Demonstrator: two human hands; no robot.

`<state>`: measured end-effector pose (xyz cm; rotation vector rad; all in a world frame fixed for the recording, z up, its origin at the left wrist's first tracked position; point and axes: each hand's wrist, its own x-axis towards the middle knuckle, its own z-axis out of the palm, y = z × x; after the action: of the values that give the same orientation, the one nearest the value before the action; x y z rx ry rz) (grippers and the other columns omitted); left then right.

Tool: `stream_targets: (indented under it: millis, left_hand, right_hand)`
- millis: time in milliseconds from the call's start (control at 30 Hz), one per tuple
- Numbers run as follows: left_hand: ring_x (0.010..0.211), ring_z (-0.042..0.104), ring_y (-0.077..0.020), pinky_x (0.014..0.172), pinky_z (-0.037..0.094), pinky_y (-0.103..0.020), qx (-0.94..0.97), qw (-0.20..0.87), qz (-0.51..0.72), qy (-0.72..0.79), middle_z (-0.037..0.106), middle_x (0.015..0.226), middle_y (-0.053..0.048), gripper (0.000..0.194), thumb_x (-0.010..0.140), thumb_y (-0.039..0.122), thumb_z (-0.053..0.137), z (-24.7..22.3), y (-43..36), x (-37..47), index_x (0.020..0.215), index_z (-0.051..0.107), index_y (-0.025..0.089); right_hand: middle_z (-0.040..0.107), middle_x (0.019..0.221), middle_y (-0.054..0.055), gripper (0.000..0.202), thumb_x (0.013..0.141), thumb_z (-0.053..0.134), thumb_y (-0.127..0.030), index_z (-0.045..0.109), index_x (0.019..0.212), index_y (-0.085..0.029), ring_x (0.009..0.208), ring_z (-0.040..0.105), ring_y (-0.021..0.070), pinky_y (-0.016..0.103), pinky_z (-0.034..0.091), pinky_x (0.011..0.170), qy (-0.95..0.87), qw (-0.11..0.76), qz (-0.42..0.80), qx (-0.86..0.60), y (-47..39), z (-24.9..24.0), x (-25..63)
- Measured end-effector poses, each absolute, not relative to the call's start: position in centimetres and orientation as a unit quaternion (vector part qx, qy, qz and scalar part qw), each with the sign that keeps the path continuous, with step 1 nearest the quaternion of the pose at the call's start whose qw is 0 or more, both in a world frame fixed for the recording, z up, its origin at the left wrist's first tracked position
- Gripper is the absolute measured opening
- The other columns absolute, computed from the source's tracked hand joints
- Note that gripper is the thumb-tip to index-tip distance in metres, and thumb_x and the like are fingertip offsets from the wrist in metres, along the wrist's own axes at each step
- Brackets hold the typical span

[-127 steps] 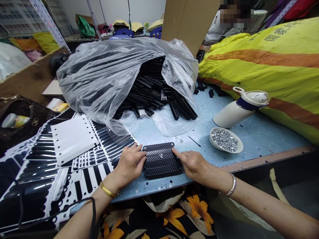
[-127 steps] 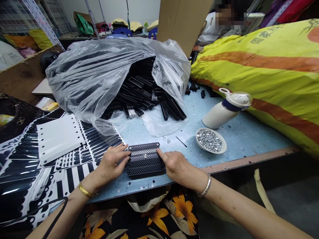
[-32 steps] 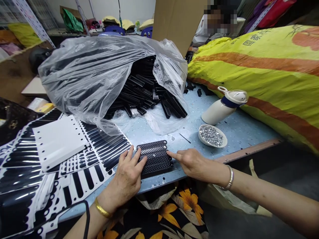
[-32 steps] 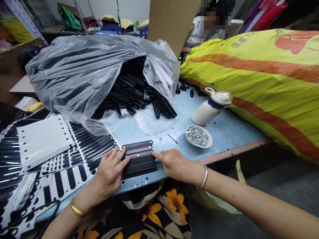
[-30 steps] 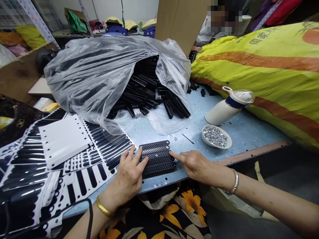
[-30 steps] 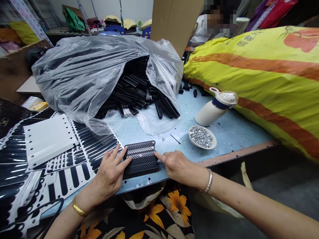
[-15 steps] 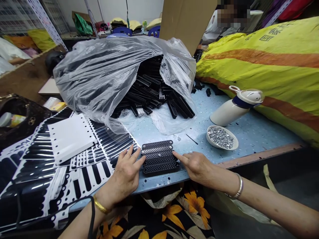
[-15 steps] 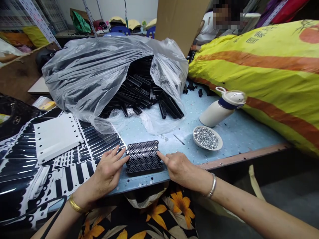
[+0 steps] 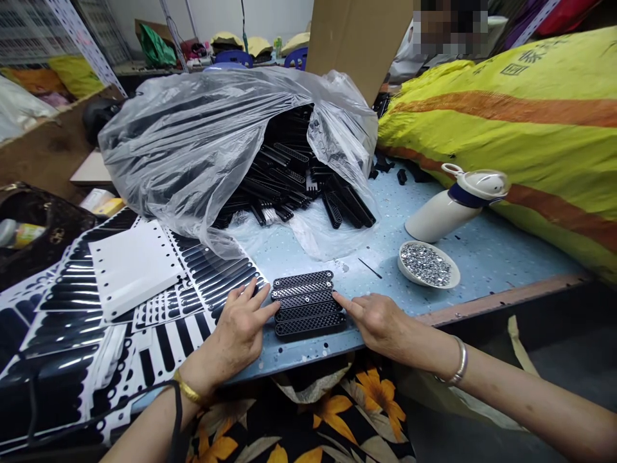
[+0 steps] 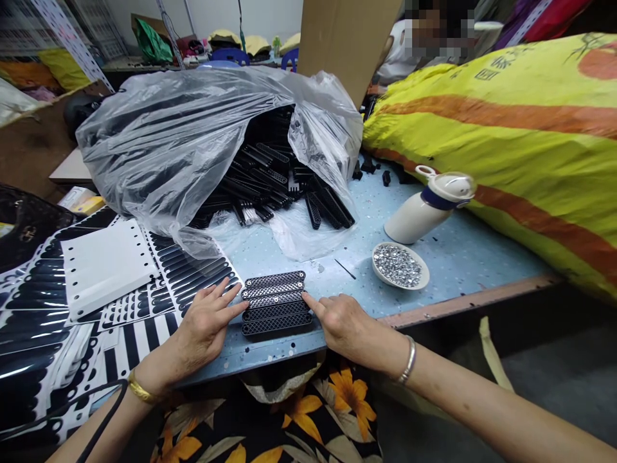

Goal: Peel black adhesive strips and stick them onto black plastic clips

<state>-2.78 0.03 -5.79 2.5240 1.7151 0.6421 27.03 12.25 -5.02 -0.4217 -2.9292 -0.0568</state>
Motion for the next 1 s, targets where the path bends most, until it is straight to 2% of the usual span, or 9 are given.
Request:
stream_targets:
  millis: [200,400,533,700,867,933,1000]
  left_hand:
    - [0.123,0.056,-0.0431,0.088,0.048,-0.059,0.841,0.006,0.145,0.521,0.064,0.13,-0.019,0.064,0.066,-0.003,0.051,-5.2,1.0,-4.2,0.123,0.067,0.021]
    - [0.114,0.061,-0.0362,0.085,0.048,-0.049,0.864,0.012,0.075,0.498,0.068,0.119,-0.017,0.061,0.068,-0.001,0.052,-3.1,1.9,-4.2,0.124,0.065,0.02]
    - [0.105,0.063,-0.029,0.083,0.047,-0.043,0.869,0.053,0.047,0.49,0.071,0.11,-0.012,0.055,0.072,-0.003,0.048,-1.7,2.3,-3.8,0.118,0.066,0.02]
    - [0.105,0.064,-0.0299,0.082,0.048,-0.044,0.862,0.065,0.106,0.491,0.072,0.106,-0.011,0.056,0.071,-0.002,0.048,-2.9,2.1,-3.9,0.119,0.066,0.02]
    - [0.099,0.068,-0.0268,0.076,0.05,-0.04,0.836,0.051,0.225,0.498,0.073,0.104,-0.011,0.053,0.073,-0.004,0.042,-5.1,1.6,-3.7,0.115,0.066,0.017]
    - [0.098,0.069,-0.0268,0.074,0.05,-0.04,0.823,0.038,0.262,0.503,0.073,0.104,-0.013,0.048,0.077,-0.003,0.041,-5.3,1.4,-3.4,0.113,0.065,0.016]
    - [0.095,0.069,-0.0264,0.072,0.05,-0.039,0.81,0.023,0.284,0.513,0.073,0.102,-0.013,0.043,0.081,-0.002,0.041,-5.0,1.0,-3.1,0.114,0.064,0.014]
  right_hand:
    - [0.061,0.07,0.003,0.072,0.078,0.035,0.004,0.03,0.149,-0.006,0.056,0.048,0.0169,0.03,0.035,0.055,-0.984,0.094,-0.007,-0.15,12.4,-5.5,27.3]
    - [0.06,0.07,0.003,0.067,0.08,0.036,0.003,0.033,0.147,-0.005,0.056,0.047,0.0169,0.03,0.036,0.055,-0.985,0.095,-0.008,-0.146,12.4,-5.7,27.3]
    - [0.061,0.071,0.004,0.066,0.081,0.035,0.003,0.034,0.147,-0.004,0.056,0.048,0.0179,0.031,0.036,0.054,-0.984,0.094,-0.013,-0.15,12.4,-5.9,27.5]
    - [0.062,0.071,0.002,0.061,0.084,0.037,0.002,0.041,0.144,-0.01,0.058,0.052,0.0156,0.028,0.04,0.056,-0.98,0.105,0.048,-0.165,12.8,-5.5,27.1]
    - [0.061,0.07,0.002,0.047,0.088,0.036,0.001,0.052,0.13,-0.009,0.058,0.053,0.0141,0.026,0.041,0.055,-0.967,0.181,0.073,-0.161,12.4,-4.0,24.9]
    - [0.06,0.07,0.003,0.05,0.084,0.036,0.003,0.053,0.13,-0.008,0.057,0.051,0.0145,0.026,0.038,0.053,-0.975,0.159,0.042,-0.149,11.6,-3.1,23.7]
    - [0.06,0.071,0.003,0.055,0.079,0.04,0.004,0.053,0.13,-0.007,0.055,0.049,0.0148,0.027,0.033,0.052,-0.985,0.101,0.007,-0.143,10.7,-2.3,22.7]
